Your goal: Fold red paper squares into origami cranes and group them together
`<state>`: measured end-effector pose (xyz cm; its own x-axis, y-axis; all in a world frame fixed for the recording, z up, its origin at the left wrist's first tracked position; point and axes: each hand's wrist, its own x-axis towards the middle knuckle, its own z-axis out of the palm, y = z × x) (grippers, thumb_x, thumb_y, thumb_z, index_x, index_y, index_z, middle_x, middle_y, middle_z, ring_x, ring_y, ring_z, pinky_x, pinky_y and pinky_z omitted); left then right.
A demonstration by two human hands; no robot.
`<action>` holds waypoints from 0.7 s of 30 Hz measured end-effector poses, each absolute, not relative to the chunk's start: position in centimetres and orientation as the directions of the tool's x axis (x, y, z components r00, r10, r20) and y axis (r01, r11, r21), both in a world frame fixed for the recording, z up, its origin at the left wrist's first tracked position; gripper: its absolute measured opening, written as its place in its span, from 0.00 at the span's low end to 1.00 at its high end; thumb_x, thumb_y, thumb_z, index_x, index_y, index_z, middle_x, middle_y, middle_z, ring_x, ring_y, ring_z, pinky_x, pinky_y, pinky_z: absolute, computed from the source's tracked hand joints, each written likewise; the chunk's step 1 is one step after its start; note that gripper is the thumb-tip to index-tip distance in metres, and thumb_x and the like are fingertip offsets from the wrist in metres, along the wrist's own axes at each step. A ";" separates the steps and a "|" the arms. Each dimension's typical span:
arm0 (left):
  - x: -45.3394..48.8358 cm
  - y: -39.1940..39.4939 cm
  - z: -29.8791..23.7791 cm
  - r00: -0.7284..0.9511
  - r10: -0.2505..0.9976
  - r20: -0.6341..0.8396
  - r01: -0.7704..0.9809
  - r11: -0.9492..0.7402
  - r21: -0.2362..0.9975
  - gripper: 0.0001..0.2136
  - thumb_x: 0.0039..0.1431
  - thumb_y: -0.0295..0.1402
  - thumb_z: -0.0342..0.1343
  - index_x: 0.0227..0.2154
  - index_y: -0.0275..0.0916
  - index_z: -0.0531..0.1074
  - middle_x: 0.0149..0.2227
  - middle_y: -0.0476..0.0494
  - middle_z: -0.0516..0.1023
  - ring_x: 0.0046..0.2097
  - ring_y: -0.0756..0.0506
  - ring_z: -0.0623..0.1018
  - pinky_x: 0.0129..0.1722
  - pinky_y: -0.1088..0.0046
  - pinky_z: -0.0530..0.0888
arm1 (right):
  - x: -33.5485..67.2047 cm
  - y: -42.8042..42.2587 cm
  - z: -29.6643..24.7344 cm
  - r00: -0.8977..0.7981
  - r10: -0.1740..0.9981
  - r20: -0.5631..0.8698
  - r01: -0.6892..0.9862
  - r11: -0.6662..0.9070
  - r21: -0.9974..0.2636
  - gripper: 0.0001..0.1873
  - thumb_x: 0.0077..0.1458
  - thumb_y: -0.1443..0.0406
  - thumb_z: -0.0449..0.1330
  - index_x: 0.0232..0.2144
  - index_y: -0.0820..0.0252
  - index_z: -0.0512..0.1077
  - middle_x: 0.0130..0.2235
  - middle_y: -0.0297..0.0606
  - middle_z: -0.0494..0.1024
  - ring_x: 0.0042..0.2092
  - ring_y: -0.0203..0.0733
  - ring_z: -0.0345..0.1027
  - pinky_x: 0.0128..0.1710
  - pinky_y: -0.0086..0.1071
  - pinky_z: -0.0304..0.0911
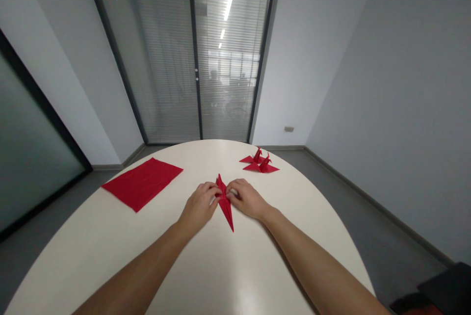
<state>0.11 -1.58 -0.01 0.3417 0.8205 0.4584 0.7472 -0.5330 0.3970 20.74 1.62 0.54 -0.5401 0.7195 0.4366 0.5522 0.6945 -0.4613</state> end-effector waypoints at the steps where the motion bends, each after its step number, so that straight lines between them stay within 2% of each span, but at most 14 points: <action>1: 0.1 -1.6 0.0 0.345 0.815 0.465 0.752 -0.537 0.382 0.08 0.64 0.26 0.54 0.41 0.40 0.77 0.49 0.41 0.76 0.51 0.41 0.73 0.53 0.60 0.73 | 20.7 1.6 0.5 -0.543 0.718 0.435 0.553 0.696 -0.458 0.05 0.59 0.71 0.59 0.38 0.58 0.74 0.40 0.40 0.78 0.45 0.45 0.68 0.49 0.39 0.61; 4: 0.1 -1.6 0.1 0.366 0.802 0.472 0.758 -0.551 0.349 0.09 0.63 0.26 0.55 0.39 0.41 0.79 0.50 0.41 0.76 0.52 0.40 0.73 0.54 0.60 0.73 | 20.8 1.6 0.6 -0.544 0.722 0.428 0.559 0.692 -0.456 0.07 0.59 0.71 0.59 0.38 0.58 0.75 0.41 0.41 0.78 0.46 0.46 0.69 0.50 0.40 0.62; 9: 0.1 -1.6 0.3 0.401 0.807 0.434 0.760 -0.558 0.334 0.08 0.63 0.27 0.56 0.41 0.41 0.80 0.43 0.43 0.82 0.48 0.41 0.76 0.51 0.60 0.74 | 21.0 1.5 0.8 -0.572 0.695 0.436 0.522 0.718 -0.460 0.10 0.55 0.71 0.62 0.41 0.58 0.77 0.42 0.40 0.79 0.47 0.46 0.70 0.51 0.40 0.63; 14: 0.1 -1.9 0.7 0.403 0.814 0.418 0.784 -0.542 0.302 0.09 0.64 0.27 0.56 0.42 0.41 0.79 0.42 0.43 0.82 0.46 0.41 0.77 0.48 0.63 0.74 | 21.2 1.7 0.7 -0.569 0.694 0.442 0.516 0.719 -0.465 0.08 0.58 0.69 0.62 0.41 0.57 0.78 0.41 0.40 0.80 0.47 0.45 0.71 0.51 0.39 0.63; 21: 0.0 -2.1 0.8 0.391 0.829 0.401 0.787 -0.526 0.321 0.11 0.63 0.26 0.55 0.44 0.42 0.79 0.43 0.43 0.82 0.47 0.41 0.78 0.48 0.64 0.74 | 21.4 1.7 0.8 -0.567 0.707 0.422 0.535 0.706 -0.464 0.08 0.61 0.65 0.62 0.42 0.58 0.78 0.41 0.41 0.81 0.46 0.45 0.71 0.50 0.39 0.64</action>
